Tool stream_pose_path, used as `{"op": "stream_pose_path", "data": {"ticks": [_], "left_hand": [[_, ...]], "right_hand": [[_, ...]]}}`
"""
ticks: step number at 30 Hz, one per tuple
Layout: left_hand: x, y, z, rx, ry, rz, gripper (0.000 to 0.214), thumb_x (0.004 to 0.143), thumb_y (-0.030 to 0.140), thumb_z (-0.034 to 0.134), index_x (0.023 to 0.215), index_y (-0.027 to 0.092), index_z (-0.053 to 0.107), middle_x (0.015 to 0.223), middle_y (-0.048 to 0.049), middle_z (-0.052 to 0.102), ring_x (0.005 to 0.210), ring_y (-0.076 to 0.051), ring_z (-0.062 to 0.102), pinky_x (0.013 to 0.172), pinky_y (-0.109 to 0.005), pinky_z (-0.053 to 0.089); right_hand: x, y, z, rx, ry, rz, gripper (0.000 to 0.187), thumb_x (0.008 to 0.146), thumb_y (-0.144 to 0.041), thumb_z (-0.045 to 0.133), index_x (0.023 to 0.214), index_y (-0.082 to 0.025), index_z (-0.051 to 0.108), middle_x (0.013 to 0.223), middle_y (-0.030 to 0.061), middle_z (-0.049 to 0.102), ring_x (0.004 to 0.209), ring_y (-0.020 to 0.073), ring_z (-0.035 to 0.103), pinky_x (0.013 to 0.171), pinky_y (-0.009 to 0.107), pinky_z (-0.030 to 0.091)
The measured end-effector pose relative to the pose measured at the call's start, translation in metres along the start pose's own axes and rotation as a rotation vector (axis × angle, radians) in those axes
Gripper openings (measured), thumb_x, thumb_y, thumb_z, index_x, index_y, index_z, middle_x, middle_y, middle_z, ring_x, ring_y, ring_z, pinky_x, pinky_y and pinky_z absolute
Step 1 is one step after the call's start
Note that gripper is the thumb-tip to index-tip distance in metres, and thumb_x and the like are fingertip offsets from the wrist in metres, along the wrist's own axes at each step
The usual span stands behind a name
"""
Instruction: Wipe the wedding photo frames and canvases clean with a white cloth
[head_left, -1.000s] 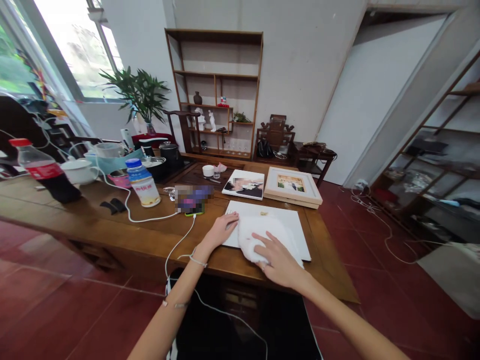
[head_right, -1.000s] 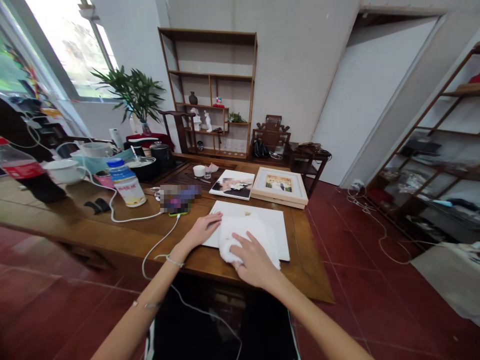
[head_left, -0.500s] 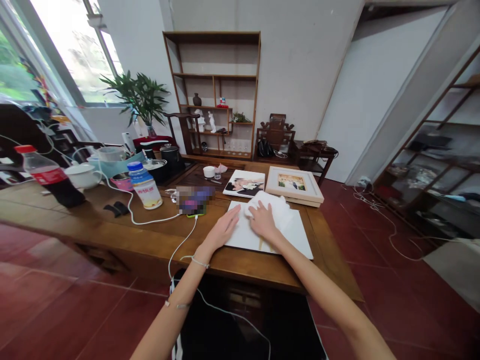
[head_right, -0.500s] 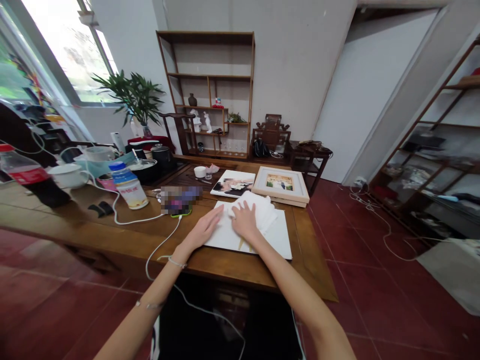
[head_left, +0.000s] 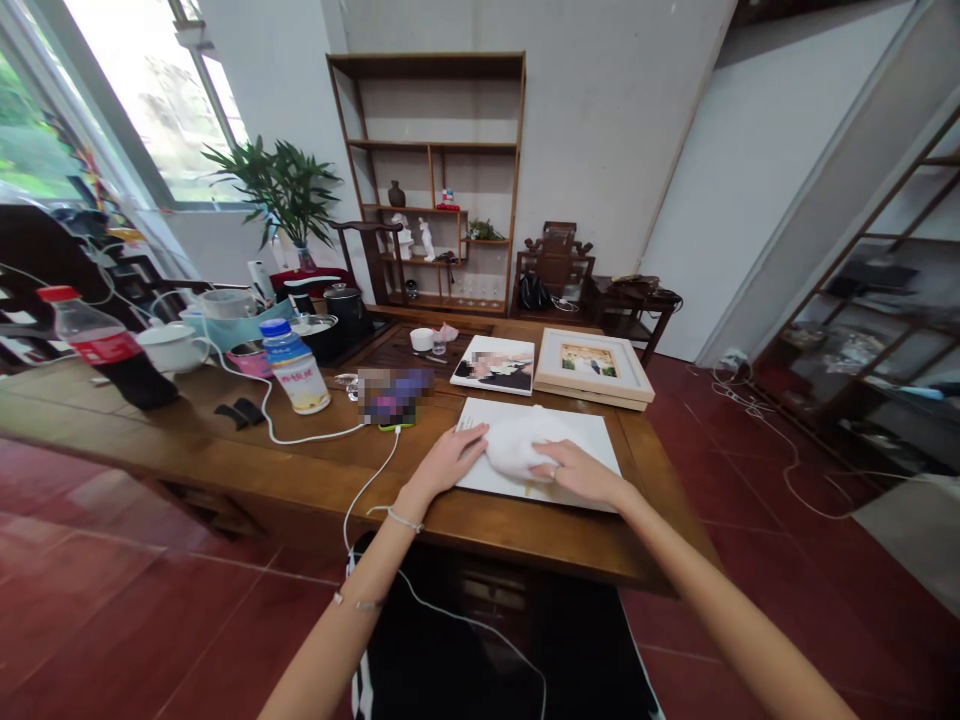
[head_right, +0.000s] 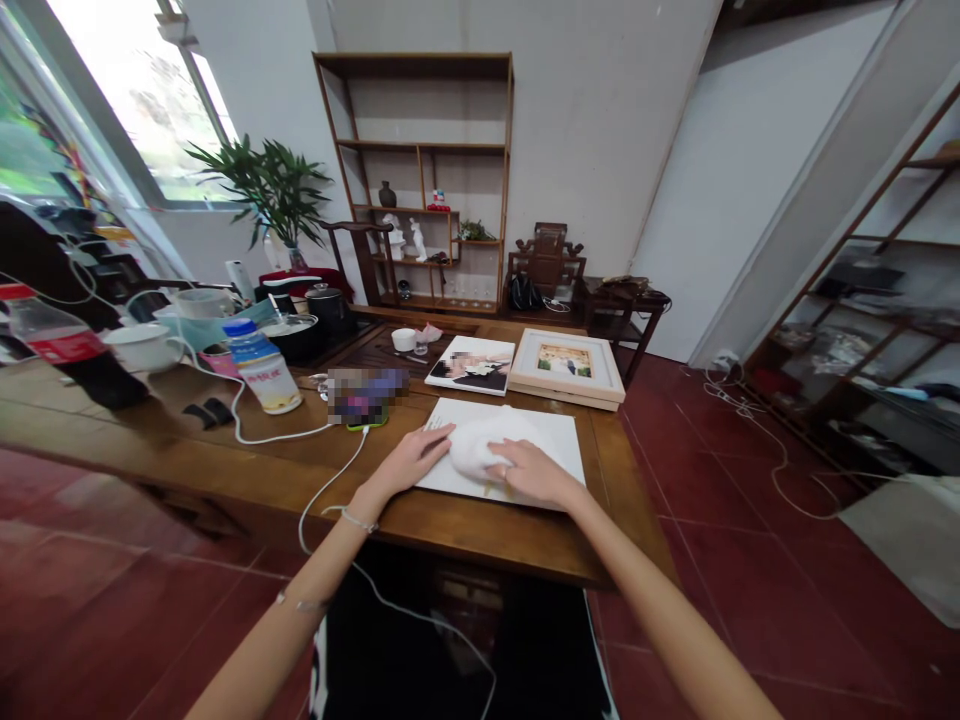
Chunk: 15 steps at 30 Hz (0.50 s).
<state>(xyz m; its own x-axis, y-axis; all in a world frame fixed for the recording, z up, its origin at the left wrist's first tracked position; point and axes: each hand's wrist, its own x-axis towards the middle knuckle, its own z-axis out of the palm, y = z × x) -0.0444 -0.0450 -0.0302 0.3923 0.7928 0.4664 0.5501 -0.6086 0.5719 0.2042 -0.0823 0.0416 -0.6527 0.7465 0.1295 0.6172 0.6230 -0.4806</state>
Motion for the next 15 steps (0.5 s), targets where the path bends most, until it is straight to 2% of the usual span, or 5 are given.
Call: {"op": "stream_pose_path", "data": {"ticks": [4,7,10,13,15], "left_hand": [[0.001,-0.001,0.001,0.016,0.001,-0.007,0.037,0.089,0.032,0.049,0.123,0.02,0.059,0.125,-0.0071,0.061,0.118,-0.026,0.055,0.104,-0.043,0.039],[0.002,-0.002,0.001,0.017,-0.004,0.013,0.032,0.087,0.028,0.051,0.116,0.021,0.064,0.12,-0.0051,0.065,0.116,-0.024,0.057,0.102,-0.04,0.041],[0.003,-0.002,0.0,0.022,0.002,0.026,0.027,0.086,0.026,0.053,0.108,0.021,0.067,0.112,-0.0048,0.069,0.11,-0.024,0.061,0.099,-0.039,0.043],[0.004,-0.003,0.001,0.024,0.011,0.031,0.024,0.085,0.023,0.054,0.104,0.021,0.068,0.107,-0.005,0.071,0.104,-0.024,0.063,0.098,-0.039,0.044],[0.003,-0.004,0.002,0.016,0.014,0.032,0.024,0.085,0.024,0.054,0.104,0.021,0.068,0.108,-0.0051,0.07,0.106,-0.023,0.062,0.098,-0.038,0.044]], "right_hand": [[0.037,0.021,-0.002,0.023,0.148,0.151,0.029,0.091,-0.034,0.053,0.115,-0.018,0.056,0.119,0.0083,0.057,0.101,0.0221,0.058,0.085,0.044,0.048],[0.08,0.018,0.014,0.01,0.205,0.204,0.032,0.09,-0.034,0.055,0.118,-0.018,0.054,0.12,0.0086,0.055,0.099,0.0216,0.058,0.082,0.043,0.05],[0.111,0.008,0.035,-0.01,0.2,0.19,0.031,0.09,-0.034,0.054,0.117,-0.019,0.054,0.12,0.0084,0.056,0.098,0.0211,0.058,0.082,0.042,0.05],[0.116,0.004,0.044,-0.046,0.174,0.152,0.031,0.09,-0.034,0.054,0.117,-0.018,0.054,0.119,0.0084,0.056,0.099,0.0214,0.058,0.082,0.043,0.05],[0.107,0.011,0.039,-0.078,0.16,0.14,0.031,0.09,-0.034,0.054,0.117,-0.019,0.054,0.119,0.0084,0.056,0.098,0.0213,0.058,0.082,0.042,0.05]]}}
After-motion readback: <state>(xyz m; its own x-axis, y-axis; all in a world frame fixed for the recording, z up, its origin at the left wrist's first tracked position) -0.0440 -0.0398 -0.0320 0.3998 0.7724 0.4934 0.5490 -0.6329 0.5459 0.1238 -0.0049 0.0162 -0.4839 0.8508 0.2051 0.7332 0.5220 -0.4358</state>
